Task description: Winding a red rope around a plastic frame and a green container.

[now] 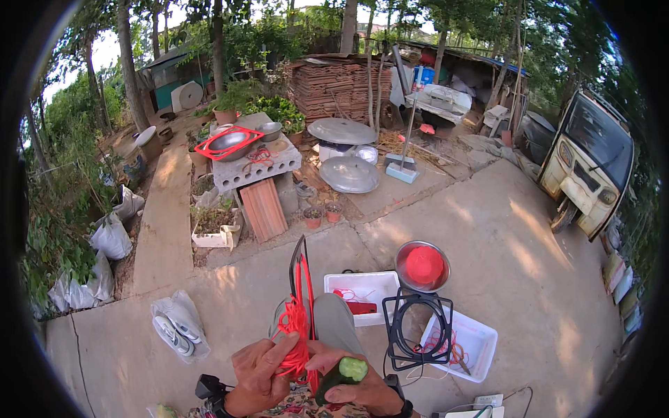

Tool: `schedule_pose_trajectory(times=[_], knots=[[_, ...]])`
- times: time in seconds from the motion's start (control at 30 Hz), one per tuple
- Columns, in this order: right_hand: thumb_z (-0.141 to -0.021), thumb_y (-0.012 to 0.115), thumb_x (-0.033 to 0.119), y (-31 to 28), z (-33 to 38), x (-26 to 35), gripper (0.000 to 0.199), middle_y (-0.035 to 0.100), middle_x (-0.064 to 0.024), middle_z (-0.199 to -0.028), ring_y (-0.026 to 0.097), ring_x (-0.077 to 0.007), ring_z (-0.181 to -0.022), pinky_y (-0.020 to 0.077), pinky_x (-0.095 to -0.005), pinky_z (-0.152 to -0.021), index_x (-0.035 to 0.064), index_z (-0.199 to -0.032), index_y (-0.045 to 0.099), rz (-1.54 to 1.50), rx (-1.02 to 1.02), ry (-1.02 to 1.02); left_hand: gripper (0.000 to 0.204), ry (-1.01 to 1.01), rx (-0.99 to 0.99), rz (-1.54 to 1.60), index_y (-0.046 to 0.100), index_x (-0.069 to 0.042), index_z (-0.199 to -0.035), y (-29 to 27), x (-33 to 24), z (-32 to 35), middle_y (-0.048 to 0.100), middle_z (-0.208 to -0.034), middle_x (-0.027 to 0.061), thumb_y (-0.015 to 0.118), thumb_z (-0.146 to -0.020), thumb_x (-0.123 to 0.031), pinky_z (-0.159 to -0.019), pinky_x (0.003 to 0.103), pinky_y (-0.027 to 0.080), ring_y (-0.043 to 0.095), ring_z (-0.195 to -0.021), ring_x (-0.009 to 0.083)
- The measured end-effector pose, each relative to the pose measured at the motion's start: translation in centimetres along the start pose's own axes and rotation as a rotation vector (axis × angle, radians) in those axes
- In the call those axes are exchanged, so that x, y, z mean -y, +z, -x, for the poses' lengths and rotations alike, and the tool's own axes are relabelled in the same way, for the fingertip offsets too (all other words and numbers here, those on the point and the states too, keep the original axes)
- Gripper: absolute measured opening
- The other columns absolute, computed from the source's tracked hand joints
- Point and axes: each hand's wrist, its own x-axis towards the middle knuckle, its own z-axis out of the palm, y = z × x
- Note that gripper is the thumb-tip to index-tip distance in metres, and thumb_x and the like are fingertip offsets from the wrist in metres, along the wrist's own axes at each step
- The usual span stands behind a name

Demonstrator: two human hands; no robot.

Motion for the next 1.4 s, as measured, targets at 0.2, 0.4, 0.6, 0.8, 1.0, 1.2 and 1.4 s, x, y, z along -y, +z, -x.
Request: schedule_pose_trajectory(times=[0.2,0.4,0.6,0.8,1.0,1.2,1.4], knots=[[-0.079,0.062,0.014,-1.0,-0.4,-2.9,0.025,0.050,-0.0127,-0.116,0.050,-0.0283,-0.110,0.0393,-0.0425,-0.099,0.0066,-0.098,0.049,-0.460,-0.171,-0.492,0.007,0.433,-0.262,0.105,0.064,0.001,-0.088,4.2,-2.8,-2.8,0.057,-0.064,0.0059,0.062,-0.081,0.001,-0.049,0.026,0.043,0.054,-0.055,0.0141],[-0.088,0.059,0.011,-5.9,2.8,1.1,0.012,0.040,0.0006,-0.078,0.041,-0.0095,-0.060,0.0388,-0.0248,-0.051,0.0125,-0.096,0.050,-0.406,-0.433,-0.705,0.028,-0.176,-0.054,0.612,0.063,0.002,-0.108,2.8,3.5,-1.0,0.063,-0.091,0.0068,0.067,-0.084,-0.013,-0.081,0.027,0.045,0.058,-0.086,0.0153],[-0.078,0.069,0.004,-4.6,0.0,-0.7,0.024,0.056,-0.0110,-0.077,0.056,-0.0174,-0.061,0.0494,-0.0306,-0.055,0.0031,-0.092,0.049,0.004,-0.631,-0.525,0.022,-0.610,-0.034,1.005,0.063,0.001,-0.106,6.4,6.9,-0.9,0.064,-0.089,0.0010,0.066,-0.088,-0.012,-0.068,0.022,0.045,0.057,-0.078,0.0076],[-0.075,0.077,0.005,-2.4,-3.2,-3.2,0.033,0.061,-0.0087,-0.087,0.060,-0.0141,-0.077,0.0501,-0.0260,-0.068,0.0015,-0.098,0.054,0.275,-0.559,-0.421,0.021,-0.773,0.033,1.235,0.064,0.001,-0.106,6.7,4.7,-1.6,0.066,-0.086,0.0040,0.065,-0.088,-0.008,-0.065,0.022,0.047,0.058,-0.073,0.0088],[-0.072,0.080,0.005,-2.3,-3.7,-4.0,0.035,0.060,-0.0040,-0.086,0.058,-0.0093,-0.076,0.0488,-0.0226,-0.067,0.0034,-0.097,0.054,0.649,-0.682,-0.482,0.024,-0.815,0.163,1.295,0.063,0.002,-0.111,8.2,4.0,-3.1,0.067,-0.092,0.0062,0.064,-0.087,-0.003,-0.069,0.022,0.050,0.060,-0.077,0.0100],[-0.073,0.076,-0.002,-3.5,-2.4,-3.5,0.029,0.061,-0.0031,-0.087,0.057,-0.0084,-0.078,0.0479,-0.0217,-0.069,0.0046,-0.093,0.055,0.732,-0.828,-0.494,0.020,-0.673,0.251,1.218,0.065,0.003,-0.105,11.4,3.8,-3.7,0.067,-0.089,0.0054,0.063,-0.087,-0.003,-0.069,0.022,0.050,0.060,-0.078,0.0087],[-0.076,0.072,-0.003,-5.0,-0.7,-2.4,0.023,0.063,-0.0029,-0.085,0.058,-0.0086,-0.077,0.0486,-0.0223,-0.068,0.0043,-0.092,0.057,0.662,-0.919,-0.512,0.021,-0.606,0.333,1.182,0.063,0.002,-0.108,12.9,3.1,-3.8,0.067,-0.090,0.0068,0.061,-0.088,-0.003,-0.060,0.022,0.050,0.062,-0.075,0.0095]])
